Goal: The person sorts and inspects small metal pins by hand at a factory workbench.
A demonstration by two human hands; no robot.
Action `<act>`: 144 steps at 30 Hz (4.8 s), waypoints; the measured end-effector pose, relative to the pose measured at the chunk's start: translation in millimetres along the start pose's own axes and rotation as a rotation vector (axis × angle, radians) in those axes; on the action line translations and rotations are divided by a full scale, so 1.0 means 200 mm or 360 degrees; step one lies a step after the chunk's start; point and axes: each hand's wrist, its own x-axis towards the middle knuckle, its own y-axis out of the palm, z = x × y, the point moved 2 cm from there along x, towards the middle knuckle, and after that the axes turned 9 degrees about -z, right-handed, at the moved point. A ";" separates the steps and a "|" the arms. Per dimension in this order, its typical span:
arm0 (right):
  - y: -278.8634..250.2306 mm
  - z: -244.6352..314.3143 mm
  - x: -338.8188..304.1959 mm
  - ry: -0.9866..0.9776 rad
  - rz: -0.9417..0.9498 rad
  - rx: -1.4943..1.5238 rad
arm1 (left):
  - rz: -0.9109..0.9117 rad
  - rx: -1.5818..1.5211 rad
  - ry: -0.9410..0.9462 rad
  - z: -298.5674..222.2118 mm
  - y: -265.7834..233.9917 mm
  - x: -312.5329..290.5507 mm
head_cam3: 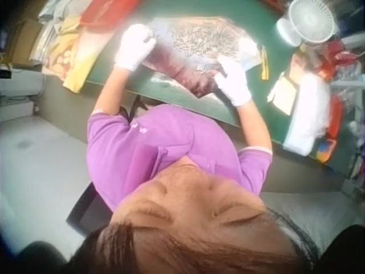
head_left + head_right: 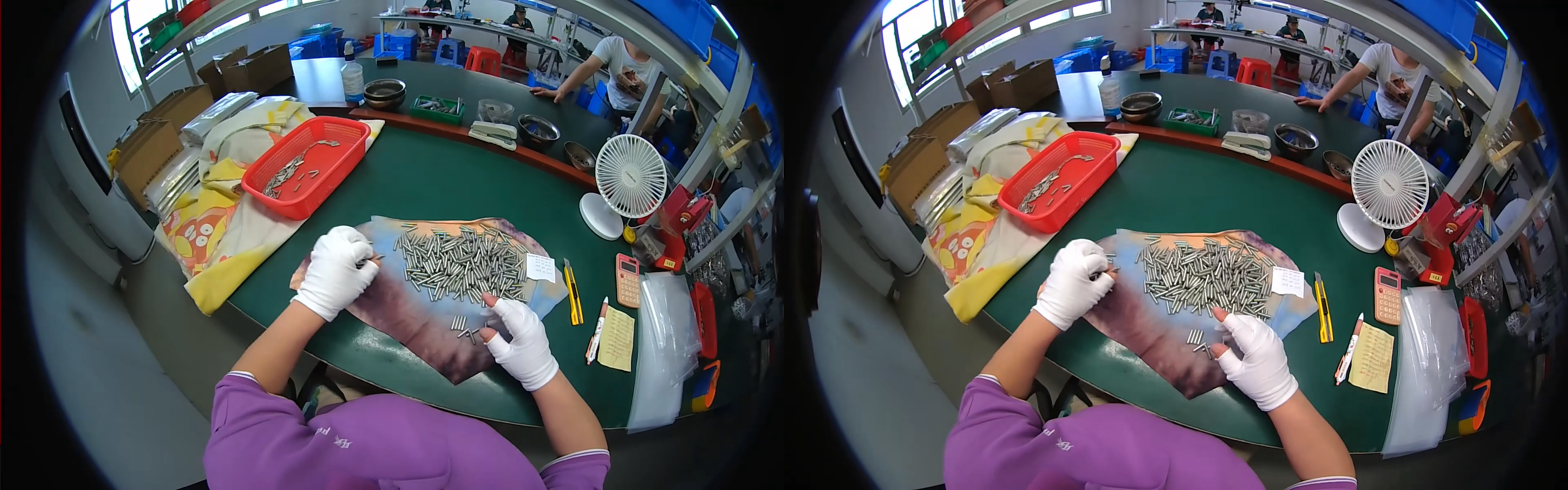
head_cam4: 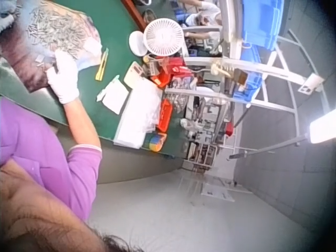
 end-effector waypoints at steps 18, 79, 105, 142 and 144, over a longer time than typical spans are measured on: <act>-0.05 -0.02 0.05 0.0136 -0.0012 -0.0358 | 0.0108 0.0152 0.0012 0.01 -0.05 -0.05; 0.05 0.02 0.04 0.0051 0.0328 -0.0473 | 0.0726 -0.0644 0.0587 -0.39 0.37 -0.04; 0.04 0.06 0.05 -0.0292 0.0489 -0.0745 | 0.0671 -0.0661 0.0633 -0.39 0.38 -0.04; 0.03 0.04 0.06 -0.0122 0.0352 -0.0556 | 0.0763 -0.0655 0.0606 -0.37 0.36 -0.03; 0.03 0.04 0.07 -0.0152 0.0372 -0.0584 | 0.0758 -0.0654 0.0606 -0.37 0.36 -0.03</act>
